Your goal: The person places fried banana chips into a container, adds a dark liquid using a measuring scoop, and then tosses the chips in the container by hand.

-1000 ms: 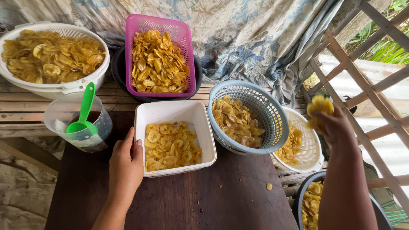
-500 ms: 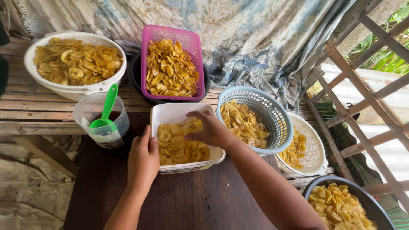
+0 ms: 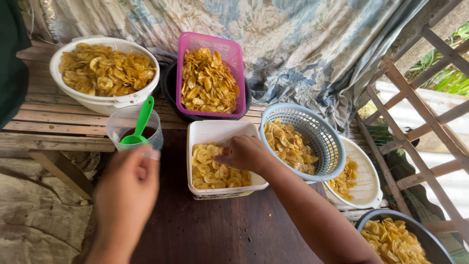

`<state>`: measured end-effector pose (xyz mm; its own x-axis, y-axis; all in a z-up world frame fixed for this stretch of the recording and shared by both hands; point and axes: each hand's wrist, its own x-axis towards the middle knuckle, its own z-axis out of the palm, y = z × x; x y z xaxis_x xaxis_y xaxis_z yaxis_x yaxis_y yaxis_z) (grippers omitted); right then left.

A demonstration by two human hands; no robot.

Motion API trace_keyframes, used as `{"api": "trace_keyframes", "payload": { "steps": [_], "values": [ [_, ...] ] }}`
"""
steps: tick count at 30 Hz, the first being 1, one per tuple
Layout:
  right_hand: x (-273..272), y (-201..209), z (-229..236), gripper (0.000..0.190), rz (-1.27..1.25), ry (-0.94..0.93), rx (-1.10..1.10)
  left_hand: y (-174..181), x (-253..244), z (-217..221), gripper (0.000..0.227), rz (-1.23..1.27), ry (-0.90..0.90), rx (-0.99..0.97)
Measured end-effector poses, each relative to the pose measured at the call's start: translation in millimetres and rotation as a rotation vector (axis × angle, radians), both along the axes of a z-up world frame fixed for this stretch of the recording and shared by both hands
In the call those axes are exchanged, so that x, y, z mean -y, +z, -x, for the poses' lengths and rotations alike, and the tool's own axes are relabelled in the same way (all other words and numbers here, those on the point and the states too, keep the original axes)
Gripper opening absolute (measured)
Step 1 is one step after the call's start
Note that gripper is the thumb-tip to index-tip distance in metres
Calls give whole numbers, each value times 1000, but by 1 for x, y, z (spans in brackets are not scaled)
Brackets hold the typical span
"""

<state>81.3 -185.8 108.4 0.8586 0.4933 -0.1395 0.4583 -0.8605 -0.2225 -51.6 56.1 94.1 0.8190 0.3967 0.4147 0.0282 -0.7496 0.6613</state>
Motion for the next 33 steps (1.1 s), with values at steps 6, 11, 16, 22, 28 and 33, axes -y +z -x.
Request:
{"api": "trace_keyframes", "payload": {
  "steps": [6, 11, 16, 22, 28, 33],
  "values": [
    [-49, 13, -32, 39, -159, -42, 62, -11, -95, -57, 29, -45, 106, 106],
    [-119, -34, -104, 56, -696, 78, 296, -29, -111, -100, 32, 105, 102, -115],
    [-168, -68, -144, 57, -875, 143, 73, -49, -114, -117, 23, 107, 46, -93],
    [-175, -44, -105, 26, -742, 319, 45, -32, -109, -113, 21, 357, 56, -268],
    [-157, -22, -53, 11, -380, 464, 334, -37, -105, -112, 18, 123, 64, -76],
    [-163, -29, -58, 15, -353, 315, 214, -38, -97, -103, 13, -49, 88, 85]
  ]
}}
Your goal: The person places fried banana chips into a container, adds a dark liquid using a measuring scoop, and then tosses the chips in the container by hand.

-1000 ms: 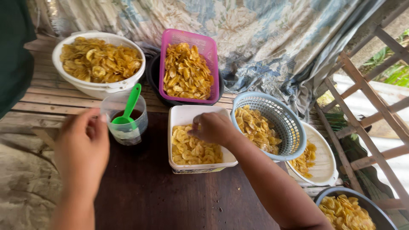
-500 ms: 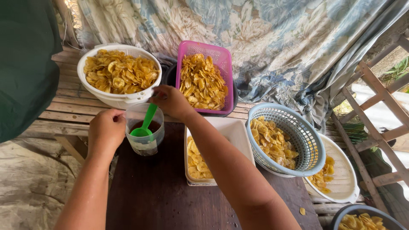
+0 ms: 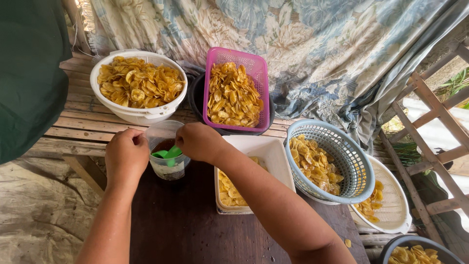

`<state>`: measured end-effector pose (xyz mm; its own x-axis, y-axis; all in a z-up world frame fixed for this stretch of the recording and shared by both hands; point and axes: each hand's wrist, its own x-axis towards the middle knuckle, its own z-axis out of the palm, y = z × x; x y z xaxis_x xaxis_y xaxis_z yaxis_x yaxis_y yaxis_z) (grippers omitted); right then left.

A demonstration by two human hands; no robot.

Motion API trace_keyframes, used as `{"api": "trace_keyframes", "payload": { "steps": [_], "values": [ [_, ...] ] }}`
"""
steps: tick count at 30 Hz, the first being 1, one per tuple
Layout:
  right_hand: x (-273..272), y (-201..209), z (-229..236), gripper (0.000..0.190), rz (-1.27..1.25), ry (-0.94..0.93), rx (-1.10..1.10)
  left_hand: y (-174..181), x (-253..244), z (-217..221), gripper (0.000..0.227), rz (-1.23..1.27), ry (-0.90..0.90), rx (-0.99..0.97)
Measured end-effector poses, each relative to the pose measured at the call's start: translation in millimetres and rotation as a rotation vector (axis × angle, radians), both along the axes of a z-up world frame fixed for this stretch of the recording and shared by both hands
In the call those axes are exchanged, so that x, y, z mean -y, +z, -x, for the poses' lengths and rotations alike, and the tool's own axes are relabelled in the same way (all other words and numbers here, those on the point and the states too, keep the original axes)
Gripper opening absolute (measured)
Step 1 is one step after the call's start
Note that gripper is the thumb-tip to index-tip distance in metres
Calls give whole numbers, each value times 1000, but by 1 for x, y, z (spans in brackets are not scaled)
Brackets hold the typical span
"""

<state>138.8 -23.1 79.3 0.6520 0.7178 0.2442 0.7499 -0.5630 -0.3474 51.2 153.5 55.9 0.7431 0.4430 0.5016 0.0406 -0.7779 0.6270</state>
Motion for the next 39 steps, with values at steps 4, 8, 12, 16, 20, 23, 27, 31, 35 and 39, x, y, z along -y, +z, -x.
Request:
{"api": "trace_keyframes", "payload": {
  "steps": [4, 8, 12, 16, 20, 23, 27, 31, 35, 39],
  "values": [
    [2, 6, -1, 19, -56, -29, -45, 9, 57, 54, 21, 88, 31, 86],
    [7, 17, 8, 19, -65, -149, 77, 7, 136, 72, 25, 166, -232, -216],
    [7, 28, 15, 20, 81, -189, 155, -2, 147, 61, 23, 335, -320, -332],
    [4, 17, 23, 19, 125, -168, 146, -9, 145, 57, 20, 281, -308, -334],
    [-2, 5, 20, 20, 65, -211, 17, -12, 129, 53, 17, 168, -241, -217],
    [5, -5, 4, 21, -50, -182, -107, -9, 119, 68, 23, 139, -184, -205],
    [19, -24, -18, 22, -255, -162, -271, 7, 89, 75, 22, 129, 7, 24],
    [30, -38, -31, 27, -433, -270, -605, 7, 34, 44, 31, 73, 59, 84],
    [46, -34, -26, 26, -624, -345, -838, -10, 5, 14, 27, 120, -26, -26],
    [65, -19, -22, 26, -692, -383, -1052, -13, 0, 5, 22, 216, -61, -60]
  ]
}}
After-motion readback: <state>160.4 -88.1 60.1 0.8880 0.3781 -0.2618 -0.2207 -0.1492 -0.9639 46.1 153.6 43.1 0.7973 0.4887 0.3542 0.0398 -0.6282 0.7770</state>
